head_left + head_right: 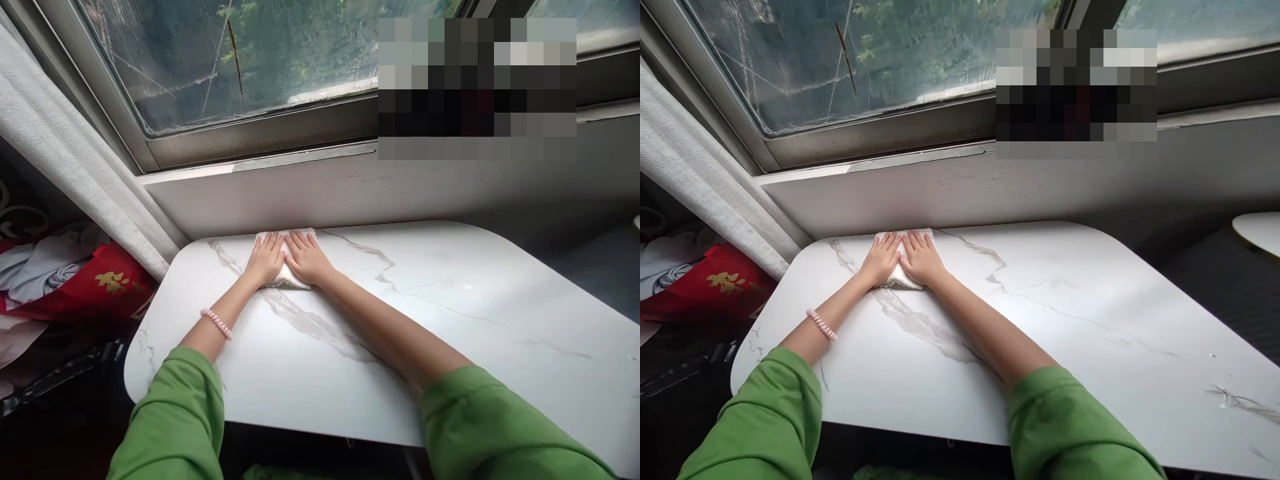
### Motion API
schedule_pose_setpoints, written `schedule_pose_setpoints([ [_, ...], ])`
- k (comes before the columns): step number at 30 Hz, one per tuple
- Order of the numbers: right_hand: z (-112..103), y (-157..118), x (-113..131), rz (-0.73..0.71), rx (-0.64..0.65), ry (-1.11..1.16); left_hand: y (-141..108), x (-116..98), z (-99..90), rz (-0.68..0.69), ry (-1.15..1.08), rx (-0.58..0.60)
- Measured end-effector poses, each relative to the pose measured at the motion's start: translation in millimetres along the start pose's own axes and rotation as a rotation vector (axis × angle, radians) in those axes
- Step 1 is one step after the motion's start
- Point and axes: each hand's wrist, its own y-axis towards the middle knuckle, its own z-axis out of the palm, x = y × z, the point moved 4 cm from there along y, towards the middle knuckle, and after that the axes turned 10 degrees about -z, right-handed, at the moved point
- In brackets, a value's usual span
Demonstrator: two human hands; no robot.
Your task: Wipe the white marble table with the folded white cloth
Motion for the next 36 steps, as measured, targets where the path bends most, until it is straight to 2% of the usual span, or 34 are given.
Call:
schedule_pose_setpoints([
  [3, -6, -32, 28, -0.039, 0.001, -0.027, -42, -4, -5.2, 0.067, -0.010, 0.017],
  [11, -36, -127, 133, -0.218, -0.103, -0.010, -187, -14, -31.4, 0.143, -0.050, -0.002],
  [14, -41, -145, 158, -0.271, -0.111, 0.041, -221, -15, -39.4, 0.142, -0.051, -0.004],
  [17, -41, -149, 168, -0.294, -0.107, 0.068, -233, -14, -41.7, 0.123, -0.056, 0.002],
  [20, -35, -138, 167, -0.310, -0.090, 0.060, -225, -7, -39.3, 0.097, -0.055, 0.011],
  [23, -25, -108, 160, -0.297, -0.068, 0.041, -199, 13, -33.9, 0.072, -0.028, 0.024],
  [26, -11, -59, 149, -0.238, -0.044, 0.021, -155, 46, -26.8, 0.058, -0.008, 0.041],
  [31, 14, 38, 122, -0.130, -0.026, 0.036, -61, 107, -17.7, 0.043, 0.005, 0.059],
  [34, 27, 84, 105, -0.061, -0.037, 0.063, -16, 131, -13.9, 0.014, 0.011, 0.063],
  [36, 34, 103, 98, -0.042, -0.046, 0.079, 2, 140, -11.4, -0.010, 0.018, 0.045],
])
